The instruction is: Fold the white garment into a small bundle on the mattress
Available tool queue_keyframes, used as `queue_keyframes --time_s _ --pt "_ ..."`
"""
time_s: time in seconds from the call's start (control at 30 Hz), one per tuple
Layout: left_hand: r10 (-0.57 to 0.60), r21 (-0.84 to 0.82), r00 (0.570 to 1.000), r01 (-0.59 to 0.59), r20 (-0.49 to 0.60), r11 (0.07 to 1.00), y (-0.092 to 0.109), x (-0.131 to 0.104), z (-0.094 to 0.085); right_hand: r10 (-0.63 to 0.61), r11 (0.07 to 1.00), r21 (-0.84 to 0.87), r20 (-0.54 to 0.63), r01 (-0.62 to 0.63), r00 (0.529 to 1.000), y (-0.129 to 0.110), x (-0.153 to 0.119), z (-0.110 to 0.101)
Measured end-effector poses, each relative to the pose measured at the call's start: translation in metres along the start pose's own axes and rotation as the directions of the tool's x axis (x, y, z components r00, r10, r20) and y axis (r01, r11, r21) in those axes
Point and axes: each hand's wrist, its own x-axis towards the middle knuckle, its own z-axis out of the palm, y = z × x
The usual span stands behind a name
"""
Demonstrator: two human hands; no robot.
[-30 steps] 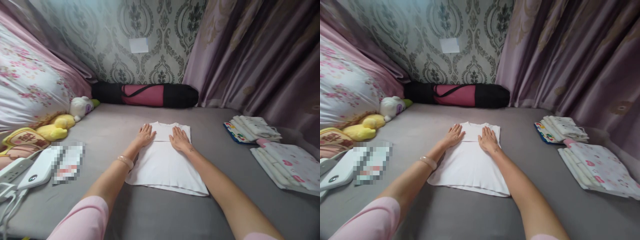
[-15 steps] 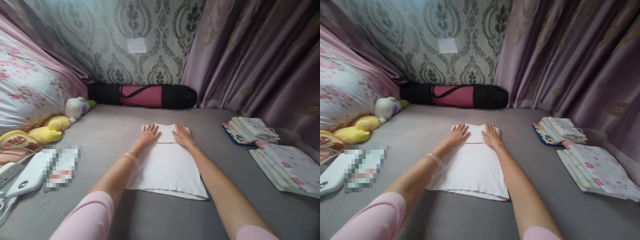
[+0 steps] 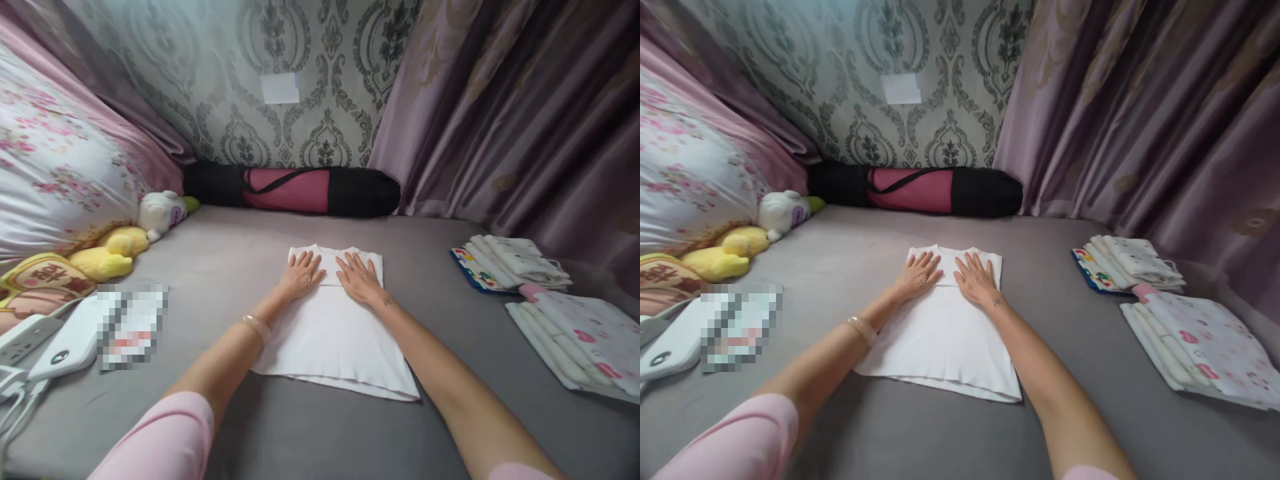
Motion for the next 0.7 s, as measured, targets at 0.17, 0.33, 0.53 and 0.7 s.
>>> queue_keyframes --time_s 0.17,0.33,0.53,0.7 --pt "0.035 -0.055 0.996 -0.030 0.086 0.998 -0.007 -0.013 -0.001 -0.031 0.999 0.023 0.048 0.030 0.998 -0.001 -0.013 0.000" --pt "0.149 -0.071 0.986 -0.144 0.073 0.987 -0.018 -0.045 -0.002 -0.147 0.989 -0.002 -0.008 0.147 0.989 0.000 -0.035 0.006" --pt "-0.053 -0.139 0.995 0.064 0.081 0.988 -0.034 -0.069 -0.005 -0.206 0.978 -0.028 -0.037 0.205 0.978 0.001 -0.056 0.009" --pt "-0.156 -0.203 0.977 0.184 0.146 0.962 -0.047 -0.112 -0.017 -0.296 0.955 -0.009 0.012 0.296 0.955 0.004 -0.104 0.007"
